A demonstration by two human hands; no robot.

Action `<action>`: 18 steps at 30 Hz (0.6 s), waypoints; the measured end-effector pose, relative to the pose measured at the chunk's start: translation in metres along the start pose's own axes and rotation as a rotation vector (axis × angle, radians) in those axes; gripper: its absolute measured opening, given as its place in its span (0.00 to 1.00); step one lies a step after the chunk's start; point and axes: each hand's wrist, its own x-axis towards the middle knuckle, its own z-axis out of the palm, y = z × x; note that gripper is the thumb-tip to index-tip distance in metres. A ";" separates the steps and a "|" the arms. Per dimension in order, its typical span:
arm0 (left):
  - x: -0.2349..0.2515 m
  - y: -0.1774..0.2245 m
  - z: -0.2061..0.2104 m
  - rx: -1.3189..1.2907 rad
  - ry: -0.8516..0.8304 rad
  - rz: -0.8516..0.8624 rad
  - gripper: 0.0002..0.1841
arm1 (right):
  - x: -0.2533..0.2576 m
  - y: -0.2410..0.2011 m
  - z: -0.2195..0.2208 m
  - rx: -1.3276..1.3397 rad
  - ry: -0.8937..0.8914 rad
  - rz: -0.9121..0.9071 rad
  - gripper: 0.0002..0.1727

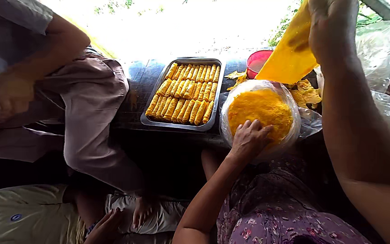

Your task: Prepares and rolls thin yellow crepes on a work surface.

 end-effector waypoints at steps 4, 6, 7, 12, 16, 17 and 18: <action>0.010 -0.002 -0.030 -0.301 -0.088 -0.126 0.24 | -0.012 -0.021 -0.016 -0.038 -0.105 -0.188 0.20; 0.018 0.000 -0.061 -0.382 0.085 -0.210 0.34 | -0.031 -0.030 -0.028 -0.054 -0.302 -0.328 0.17; 0.022 0.001 -0.075 -0.378 0.195 -0.213 0.39 | -0.045 -0.034 -0.031 -0.059 -0.392 -0.400 0.16; 0.046 0.019 -0.106 -0.534 0.265 -0.034 0.25 | -0.101 -0.025 -0.027 -0.001 -0.541 -0.609 0.12; 0.069 0.014 -0.119 -0.721 -0.037 -0.091 0.06 | -0.104 -0.009 -0.051 0.102 -0.742 -0.282 0.23; 0.075 0.010 -0.123 -0.716 -0.056 -0.098 0.06 | -0.101 -0.002 -0.056 0.102 -0.765 -0.225 0.26; 0.081 0.006 -0.128 -0.674 -0.046 -0.073 0.06 | -0.096 0.004 -0.062 0.063 -0.782 -0.218 0.27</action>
